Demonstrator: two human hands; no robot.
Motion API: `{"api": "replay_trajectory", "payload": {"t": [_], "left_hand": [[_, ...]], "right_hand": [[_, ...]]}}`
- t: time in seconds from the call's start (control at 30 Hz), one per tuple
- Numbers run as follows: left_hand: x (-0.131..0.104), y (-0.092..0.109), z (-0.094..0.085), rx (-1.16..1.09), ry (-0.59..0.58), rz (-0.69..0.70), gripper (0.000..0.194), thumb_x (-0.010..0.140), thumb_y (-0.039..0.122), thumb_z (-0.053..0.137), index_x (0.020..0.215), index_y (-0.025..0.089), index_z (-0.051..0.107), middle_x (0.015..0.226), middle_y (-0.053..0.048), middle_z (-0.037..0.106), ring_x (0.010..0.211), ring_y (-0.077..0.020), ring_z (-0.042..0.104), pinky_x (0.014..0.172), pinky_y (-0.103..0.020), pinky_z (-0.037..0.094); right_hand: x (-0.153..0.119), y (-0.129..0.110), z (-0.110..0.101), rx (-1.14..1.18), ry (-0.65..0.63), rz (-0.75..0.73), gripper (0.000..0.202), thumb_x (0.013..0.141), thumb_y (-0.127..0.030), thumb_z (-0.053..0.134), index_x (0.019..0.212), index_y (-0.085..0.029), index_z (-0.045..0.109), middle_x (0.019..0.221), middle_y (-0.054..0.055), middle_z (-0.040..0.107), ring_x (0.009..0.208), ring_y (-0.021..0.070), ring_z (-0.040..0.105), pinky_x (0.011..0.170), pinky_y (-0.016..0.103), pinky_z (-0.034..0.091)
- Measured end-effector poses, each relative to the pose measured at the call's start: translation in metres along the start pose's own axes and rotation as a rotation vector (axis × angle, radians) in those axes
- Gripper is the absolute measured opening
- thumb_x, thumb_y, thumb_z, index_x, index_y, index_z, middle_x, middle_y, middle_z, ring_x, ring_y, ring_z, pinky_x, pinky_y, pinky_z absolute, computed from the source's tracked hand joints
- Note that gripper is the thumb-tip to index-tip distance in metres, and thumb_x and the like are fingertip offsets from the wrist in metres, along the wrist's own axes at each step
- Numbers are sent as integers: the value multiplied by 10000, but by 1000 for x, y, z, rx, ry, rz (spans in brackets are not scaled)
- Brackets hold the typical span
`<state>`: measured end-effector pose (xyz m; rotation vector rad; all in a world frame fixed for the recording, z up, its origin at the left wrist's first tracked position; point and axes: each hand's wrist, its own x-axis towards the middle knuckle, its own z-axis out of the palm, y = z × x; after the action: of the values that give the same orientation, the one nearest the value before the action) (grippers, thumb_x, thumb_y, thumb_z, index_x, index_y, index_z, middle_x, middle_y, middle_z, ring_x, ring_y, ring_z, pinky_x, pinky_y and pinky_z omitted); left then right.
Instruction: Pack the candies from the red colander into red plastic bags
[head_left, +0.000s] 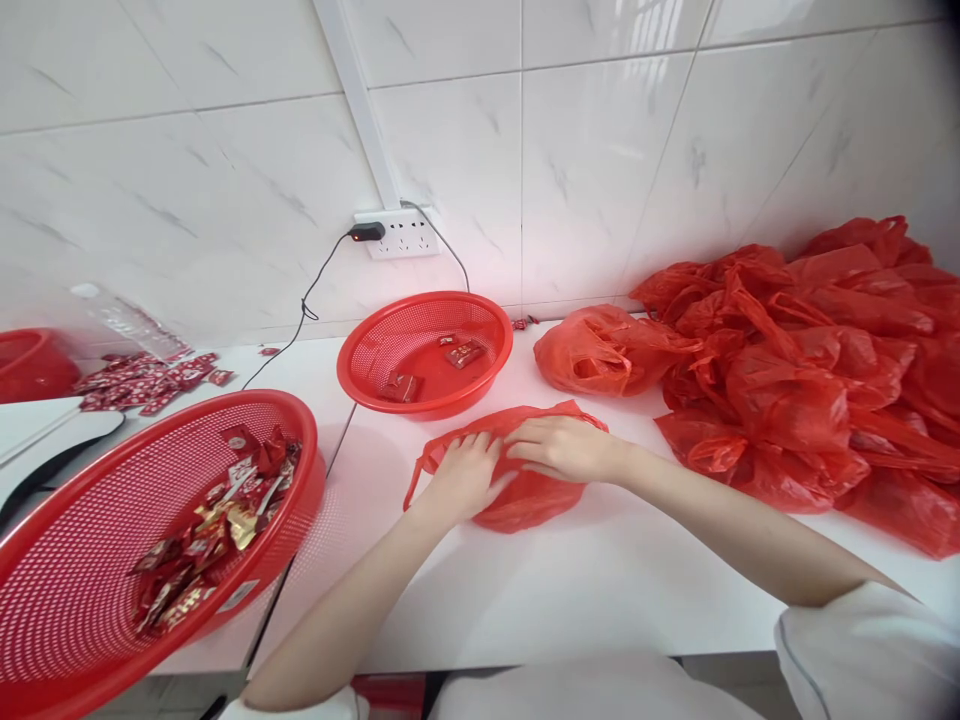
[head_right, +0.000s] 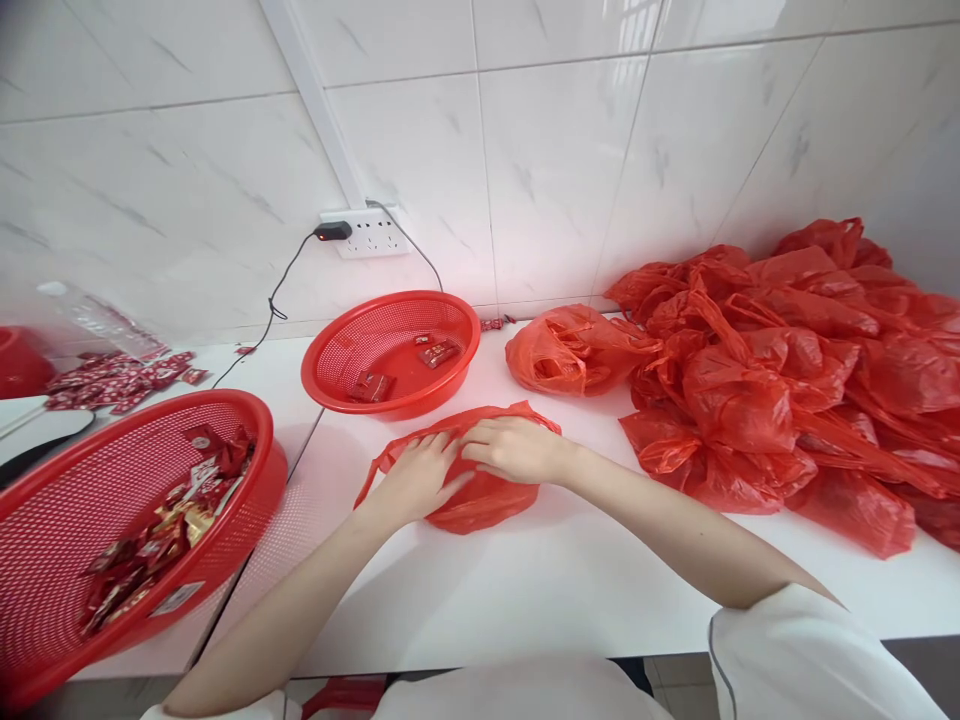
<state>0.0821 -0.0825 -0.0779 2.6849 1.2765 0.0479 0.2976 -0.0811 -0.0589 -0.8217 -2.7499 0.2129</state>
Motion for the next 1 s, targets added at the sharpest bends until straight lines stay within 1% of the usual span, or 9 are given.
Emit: {"api": "replay_trajectory", "payload": {"t": [0.1, 0.2, 0.3, 0.37, 0.5, 0.57, 0.67, 0.87, 1.0], "left_hand": [[0, -8, 12, -48, 22, 25, 745, 763, 556, 626, 1363, 146, 462, 1420, -205, 464, 1289, -394, 446, 1008, -516, 401], [0, -24, 26, -129, -18, 36, 843, 718, 496, 683, 1439, 184, 377, 1508, -176, 364, 1353, -379, 385, 1018, -493, 415], [0, -39, 36, -268, -43, 11, 857, 722, 464, 694, 1469, 243, 337, 1491, -119, 414, 1318, -327, 454, 1013, -458, 444], [1, -43, 38, -397, 7, 11, 738, 724, 467, 701, 1391, 257, 465, 1453, -88, 478, 1318, -298, 464, 1074, -443, 399], [10, -42, 27, -948, 298, -241, 504, 794, 595, 588, 1099, 200, 666, 1173, -124, 688, 1171, -286, 600, 1061, -450, 422], [16, -43, 13, -1379, 369, -518, 691, 806, 728, 440, 1101, 135, 638, 1045, -185, 719, 1039, -303, 672, 935, -457, 519], [22, -51, -6, -1829, 301, -752, 790, 770, 791, 398, 1022, 77, 624, 974, -241, 717, 965, -310, 701, 796, -379, 583], [17, -60, 3, -1989, 556, -736, 139, 740, 212, 643, 864, 152, 620, 837, -65, 731, 822, -176, 720, 754, -244, 582], [18, -63, 21, -1996, 705, -766, 116, 647, 63, 575, 614, 166, 534, 648, 37, 656, 641, -78, 656, 688, -187, 564]], "right_hand": [[1, 9, 8, -28, -16, -62, 538, 832, -336, 662, 1344, -235, 532, 1518, 123, 380, 1401, 299, 316, 1126, 538, 251], [-6, 32, 32, 22, -90, 33, 791, 768, -468, 699, 1465, -262, 386, 1598, 129, 188, 1463, 336, 152, 1146, 614, 59], [-16, 53, 57, 79, -135, 119, 866, 794, -580, 629, 1505, -205, 307, 1593, 168, 177, 1469, 320, 150, 1164, 578, 45], [-20, 60, 68, 82, -100, 150, 855, 822, -630, 565, 1497, -165, 322, 1586, 190, 186, 1468, 309, 164, 1173, 562, 46], [-21, 62, 73, 46, 81, 168, 625, 934, -579, 401, 1394, -164, 482, 1564, 179, 263, 1446, 302, 227, 1166, 578, 103], [-20, 59, 70, 28, 194, 178, 530, 971, -514, 348, 1322, -167, 541, 1524, 175, 342, 1414, 288, 293, 1157, 570, 172], [-16, 54, 62, 12, 309, 180, 443, 982, -444, 353, 1252, -165, 567, 1467, 172, 421, 1368, 273, 358, 1131, 538, 271], [6, 41, 23, -21, 500, 265, 316, 962, -350, 420, 1205, -211, 568, 1463, 142, 419, 1357, 281, 367, 1113, 539, 300], [28, 33, -14, -16, 739, 347, 308, 954, -324, 440, 1224, -219, 543, 1500, 143, 344, 1372, 301, 345, 1104, 524, 318]]}}
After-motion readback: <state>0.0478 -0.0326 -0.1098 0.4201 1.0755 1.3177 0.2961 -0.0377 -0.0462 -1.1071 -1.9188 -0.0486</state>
